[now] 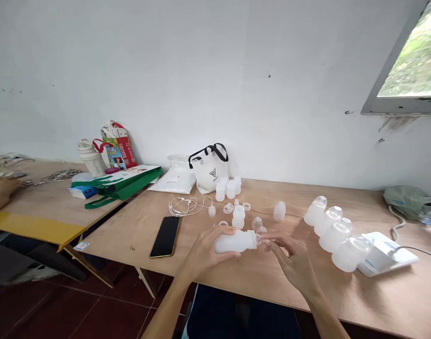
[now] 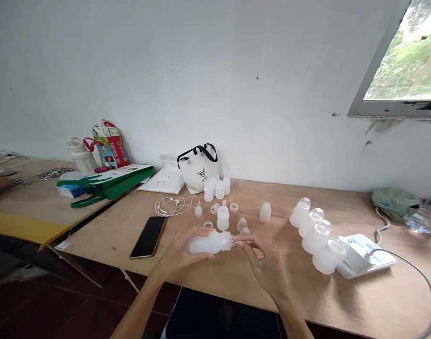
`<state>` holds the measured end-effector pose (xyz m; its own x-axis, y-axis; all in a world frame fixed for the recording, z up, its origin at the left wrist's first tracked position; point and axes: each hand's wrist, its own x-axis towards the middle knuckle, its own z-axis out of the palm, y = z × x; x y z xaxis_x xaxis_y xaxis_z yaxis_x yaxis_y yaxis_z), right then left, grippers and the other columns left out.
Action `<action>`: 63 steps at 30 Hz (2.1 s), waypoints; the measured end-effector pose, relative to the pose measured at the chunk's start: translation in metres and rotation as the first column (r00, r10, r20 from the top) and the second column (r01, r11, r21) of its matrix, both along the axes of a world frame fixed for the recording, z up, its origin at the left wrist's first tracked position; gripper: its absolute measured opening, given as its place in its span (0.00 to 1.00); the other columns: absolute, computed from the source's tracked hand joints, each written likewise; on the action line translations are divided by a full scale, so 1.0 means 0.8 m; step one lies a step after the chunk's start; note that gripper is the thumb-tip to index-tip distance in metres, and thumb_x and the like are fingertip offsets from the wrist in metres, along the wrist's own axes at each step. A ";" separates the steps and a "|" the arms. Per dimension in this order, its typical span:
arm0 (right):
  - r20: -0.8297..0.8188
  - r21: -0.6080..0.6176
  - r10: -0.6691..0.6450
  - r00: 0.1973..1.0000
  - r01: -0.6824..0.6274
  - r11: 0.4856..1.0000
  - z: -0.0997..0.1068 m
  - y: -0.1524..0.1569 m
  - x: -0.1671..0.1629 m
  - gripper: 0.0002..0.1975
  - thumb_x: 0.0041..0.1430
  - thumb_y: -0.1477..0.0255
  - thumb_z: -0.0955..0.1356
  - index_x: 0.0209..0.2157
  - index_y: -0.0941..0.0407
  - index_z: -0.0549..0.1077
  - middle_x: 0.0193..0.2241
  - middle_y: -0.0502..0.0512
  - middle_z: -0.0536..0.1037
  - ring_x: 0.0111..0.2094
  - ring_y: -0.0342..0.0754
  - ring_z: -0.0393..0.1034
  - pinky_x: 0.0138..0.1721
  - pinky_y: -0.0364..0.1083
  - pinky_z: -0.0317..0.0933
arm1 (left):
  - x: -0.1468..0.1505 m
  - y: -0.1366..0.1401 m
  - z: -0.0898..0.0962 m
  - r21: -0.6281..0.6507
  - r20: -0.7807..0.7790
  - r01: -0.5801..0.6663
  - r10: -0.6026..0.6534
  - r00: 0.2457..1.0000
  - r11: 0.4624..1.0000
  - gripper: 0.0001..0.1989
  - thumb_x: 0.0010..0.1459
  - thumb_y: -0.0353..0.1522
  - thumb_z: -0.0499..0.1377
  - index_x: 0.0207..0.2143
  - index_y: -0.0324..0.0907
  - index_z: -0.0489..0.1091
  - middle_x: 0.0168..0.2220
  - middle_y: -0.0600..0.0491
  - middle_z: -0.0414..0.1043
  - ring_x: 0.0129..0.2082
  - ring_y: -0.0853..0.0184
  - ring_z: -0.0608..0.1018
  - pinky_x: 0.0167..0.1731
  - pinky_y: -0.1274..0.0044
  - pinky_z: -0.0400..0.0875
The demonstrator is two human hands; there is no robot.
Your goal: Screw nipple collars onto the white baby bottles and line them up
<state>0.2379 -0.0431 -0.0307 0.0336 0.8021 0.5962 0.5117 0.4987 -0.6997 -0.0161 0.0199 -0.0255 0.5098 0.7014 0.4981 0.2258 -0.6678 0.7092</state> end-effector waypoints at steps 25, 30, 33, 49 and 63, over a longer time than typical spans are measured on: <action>-0.213 -0.280 0.110 0.971 -0.169 0.945 -0.001 0.002 -0.009 0.15 0.65 0.58 0.71 0.48 0.50 0.81 0.41 0.56 0.85 0.38 0.52 0.81 0.42 0.51 0.77 | -0.003 -0.016 0.024 0.048 -0.156 -0.046 0.053 0.986 0.998 0.20 0.60 0.44 0.68 0.52 0.49 0.72 0.53 0.53 0.79 0.54 0.58 0.78 0.55 0.69 0.71; -0.205 -0.216 0.107 0.973 -0.151 0.965 -0.004 0.000 -0.006 0.13 0.62 0.60 0.73 0.44 0.51 0.82 0.42 0.58 0.85 0.45 0.55 0.80 0.47 0.53 0.76 | -0.007 -0.018 0.029 -0.108 -0.177 -0.104 0.084 0.981 0.989 0.23 0.58 0.46 0.68 0.52 0.49 0.72 0.49 0.54 0.79 0.46 0.59 0.80 0.45 0.71 0.73; -0.159 -0.180 0.148 0.976 -0.176 0.968 0.002 -0.001 -0.001 0.11 0.63 0.61 0.73 0.44 0.49 0.82 0.43 0.56 0.85 0.45 0.54 0.80 0.48 0.53 0.76 | -0.008 -0.022 0.036 -0.160 -0.187 -0.088 0.058 0.981 0.983 0.23 0.57 0.48 0.69 0.51 0.49 0.74 0.47 0.54 0.79 0.45 0.59 0.79 0.44 0.72 0.73; 0.030 -0.255 -0.003 1.000 0.011 0.967 0.009 -0.008 -0.012 0.27 0.71 0.54 0.61 0.22 0.53 0.74 0.20 0.51 0.76 0.23 0.46 0.71 0.24 0.43 0.65 | 0.000 -0.027 0.033 -0.048 -0.174 -0.006 -0.002 0.985 0.999 0.22 0.56 0.42 0.71 0.50 0.48 0.73 0.50 0.54 0.80 0.48 0.58 0.80 0.50 0.71 0.72; 0.104 -0.283 0.111 0.988 -0.077 0.956 0.011 -0.005 0.006 0.17 0.70 0.55 0.64 0.42 0.50 0.78 0.34 0.51 0.82 0.27 0.45 0.72 0.25 0.43 0.67 | 0.001 -0.027 0.036 -0.052 -0.194 -0.048 0.037 0.980 0.998 0.22 0.56 0.42 0.71 0.50 0.49 0.73 0.48 0.56 0.80 0.45 0.60 0.81 0.48 0.72 0.72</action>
<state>0.2426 -0.0469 -0.0219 -0.1072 0.9325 0.3449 0.5589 0.3435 -0.7547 -0.0156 -0.0014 0.0031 0.5617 0.7484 0.3526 0.3895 -0.6153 0.6854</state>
